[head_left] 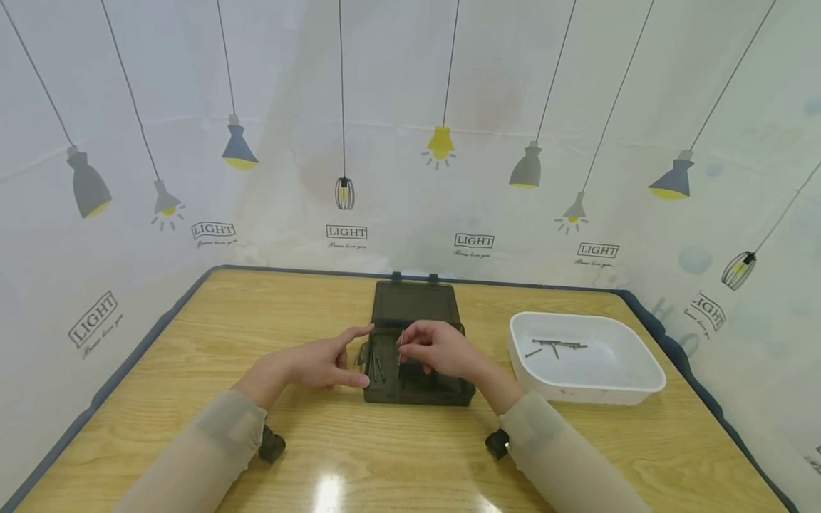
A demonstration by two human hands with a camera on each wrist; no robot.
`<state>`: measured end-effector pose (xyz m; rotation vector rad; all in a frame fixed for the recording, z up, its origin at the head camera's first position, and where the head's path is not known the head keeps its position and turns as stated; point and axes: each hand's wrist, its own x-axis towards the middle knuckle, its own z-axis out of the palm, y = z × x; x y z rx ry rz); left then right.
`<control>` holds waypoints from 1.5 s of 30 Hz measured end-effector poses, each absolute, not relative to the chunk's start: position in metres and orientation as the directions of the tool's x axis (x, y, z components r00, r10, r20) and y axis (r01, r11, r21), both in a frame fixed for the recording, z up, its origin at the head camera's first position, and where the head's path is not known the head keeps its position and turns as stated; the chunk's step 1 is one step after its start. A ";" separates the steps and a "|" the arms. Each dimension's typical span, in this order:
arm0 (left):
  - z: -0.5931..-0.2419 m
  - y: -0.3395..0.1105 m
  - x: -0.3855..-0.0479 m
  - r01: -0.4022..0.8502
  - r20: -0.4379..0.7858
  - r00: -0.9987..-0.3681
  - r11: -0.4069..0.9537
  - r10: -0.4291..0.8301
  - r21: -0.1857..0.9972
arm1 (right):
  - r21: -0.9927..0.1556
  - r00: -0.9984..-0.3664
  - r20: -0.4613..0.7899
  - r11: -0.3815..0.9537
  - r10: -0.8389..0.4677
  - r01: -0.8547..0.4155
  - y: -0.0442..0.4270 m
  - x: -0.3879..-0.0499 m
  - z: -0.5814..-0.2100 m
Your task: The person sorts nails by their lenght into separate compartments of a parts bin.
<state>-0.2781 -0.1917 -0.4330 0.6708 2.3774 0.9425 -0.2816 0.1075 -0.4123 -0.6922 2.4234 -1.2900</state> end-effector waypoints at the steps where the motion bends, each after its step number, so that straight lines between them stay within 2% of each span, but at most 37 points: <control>1: -0.433 -0.192 -0.278 0.260 -0.258 -0.758 0.641 0.598 0.722 | -0.837 -0.836 -0.045 0.478 -0.547 -0.268 0.107 -0.282 -0.412; 14: -0.435 -0.193 -0.279 0.267 -0.257 -0.758 0.645 0.599 0.716 | -0.853 -0.839 -0.066 0.467 -0.540 -0.234 0.109 -0.283 -0.414; 24: -0.432 -0.190 -0.280 0.269 -0.259 -0.762 0.654 0.593 0.707 | -0.843 -0.843 -0.019 0.463 -0.538 -0.276 0.129 -0.279 -0.406; 29: -0.433 -0.190 -0.278 0.290 -0.244 -0.759 0.648 0.604 0.704 | -0.848 -0.859 -0.013 0.460 -0.512 -0.262 0.162 -0.282 -0.396; 38: -0.431 -0.190 -0.276 0.285 -0.238 -0.761 0.641 0.603 0.712 | -0.814 -0.931 -0.033 0.550 -0.364 -0.186 0.244 -0.286 -0.378; 45: -0.433 -0.191 -0.277 0.294 -0.236 -0.760 0.644 0.606 0.706 | -0.804 -0.967 -0.059 0.586 -0.249 -0.102 0.297 -0.292 -0.383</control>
